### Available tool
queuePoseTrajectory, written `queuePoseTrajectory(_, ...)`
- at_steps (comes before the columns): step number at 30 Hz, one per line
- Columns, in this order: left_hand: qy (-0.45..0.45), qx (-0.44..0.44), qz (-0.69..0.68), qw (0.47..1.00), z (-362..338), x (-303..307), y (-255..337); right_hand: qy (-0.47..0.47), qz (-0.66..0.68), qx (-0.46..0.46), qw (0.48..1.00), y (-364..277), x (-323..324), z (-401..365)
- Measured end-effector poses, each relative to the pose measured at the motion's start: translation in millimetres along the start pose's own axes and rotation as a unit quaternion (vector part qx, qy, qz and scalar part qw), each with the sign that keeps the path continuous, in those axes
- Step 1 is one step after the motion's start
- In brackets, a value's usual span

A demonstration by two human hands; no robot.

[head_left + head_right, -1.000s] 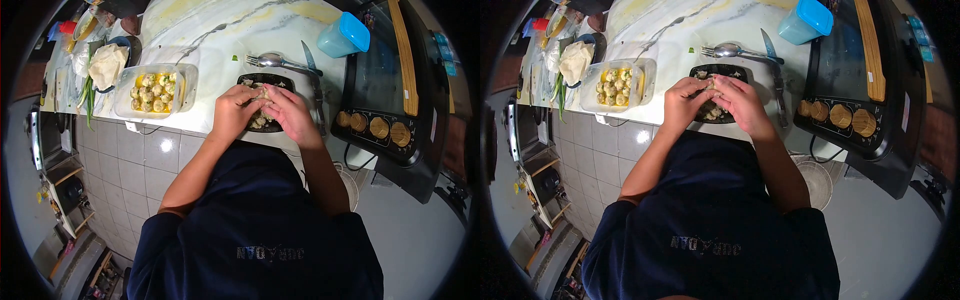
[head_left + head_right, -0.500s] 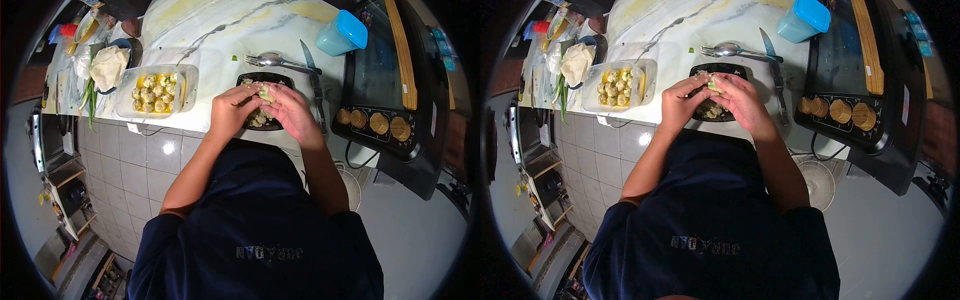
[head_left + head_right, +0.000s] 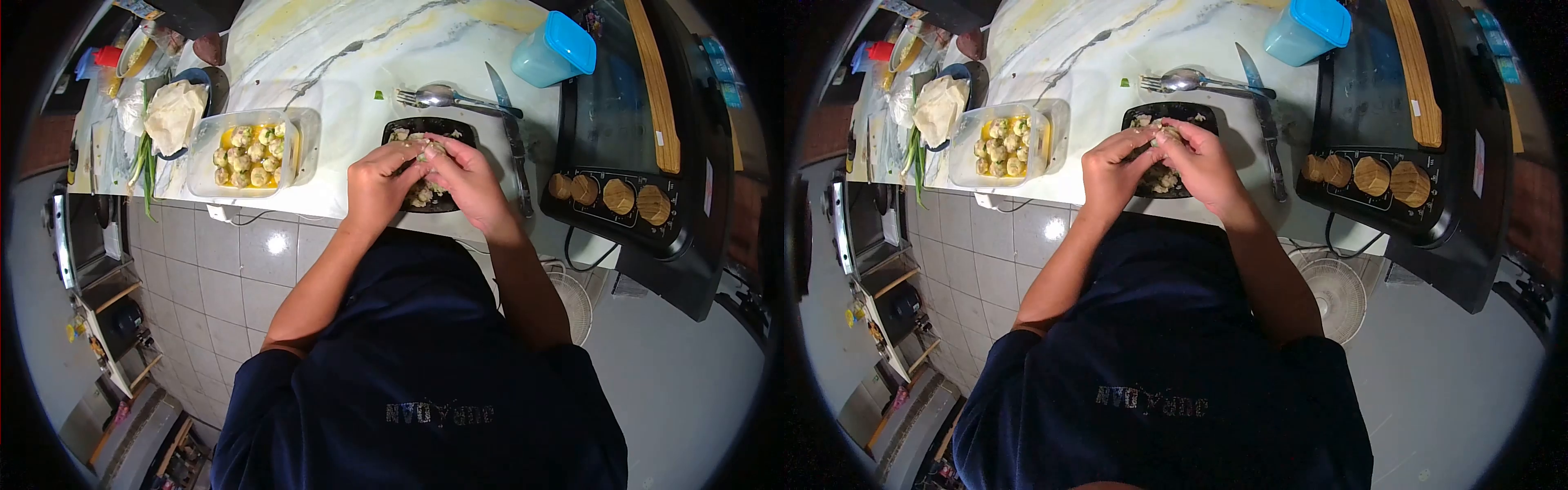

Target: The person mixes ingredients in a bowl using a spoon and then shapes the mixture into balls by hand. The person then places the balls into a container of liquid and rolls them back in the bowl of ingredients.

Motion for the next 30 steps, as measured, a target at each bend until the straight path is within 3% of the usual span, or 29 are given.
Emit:
queuePoseTrajectory(4,-0.006,0.020,0.001,1.000,0.2,1.3,2.9,-0.010,0.014,-0.010,1.000,-1.2,-3.1,-1.5)
queuePoseTrajectory(6,0.012,0.039,-0.017,0.999,1.6,2.7,4.2,0.046,0.101,-0.045,0.993,-2.3,-2.4,-6.2)
queuePoseTrajectory(10,0.033,0.032,-0.006,0.999,1.8,2.5,1.1,0.066,0.157,-0.039,0.985,3.4,-0.3,-4.2)
queuePoseTrajectory(12,0.026,0.014,0.028,0.999,0.9,0.1,5.1,0.047,0.000,0.054,0.997,-0.6,-3.7,-2.7)
queuePoseTrajectory(13,0.026,0.014,0.028,0.999,0.5,0.1,5.1,0.047,0.001,0.054,0.997,0.2,-3.1,-2.4)
queuePoseTrajectory(22,-0.168,-0.018,-0.046,0.984,17.9,-0.2,7.7,-0.010,0.057,-0.031,0.998,-4.1,9.1,0.4)
queuePoseTrajectory(24,-0.156,0.012,-0.049,0.987,14.1,-6.1,5.0,-0.024,0.142,-0.037,0.989,-2.5,4.3,0.8)
queuePoseTrajectory(26,-0.104,0.004,0.016,0.994,11.8,-7.2,-6.1,-0.018,0.138,-0.051,0.989,2.7,2.8,0.7)
queuePoseTrajectory(30,-0.102,-0.003,0.044,0.994,10.6,-12.2,-6.2,-0.005,0.138,-0.061,0.989,7.6,0.7,0.9)
Point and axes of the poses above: each hand's wrist, its own z-axis towards the middle knuckle, its own x-axis out of the back of the hand, y = z × x, the point moved 4 cm from there along z, towards the middle knuckle, and after that the axes turned 12 degrees about -z, right-handed, at the moved point
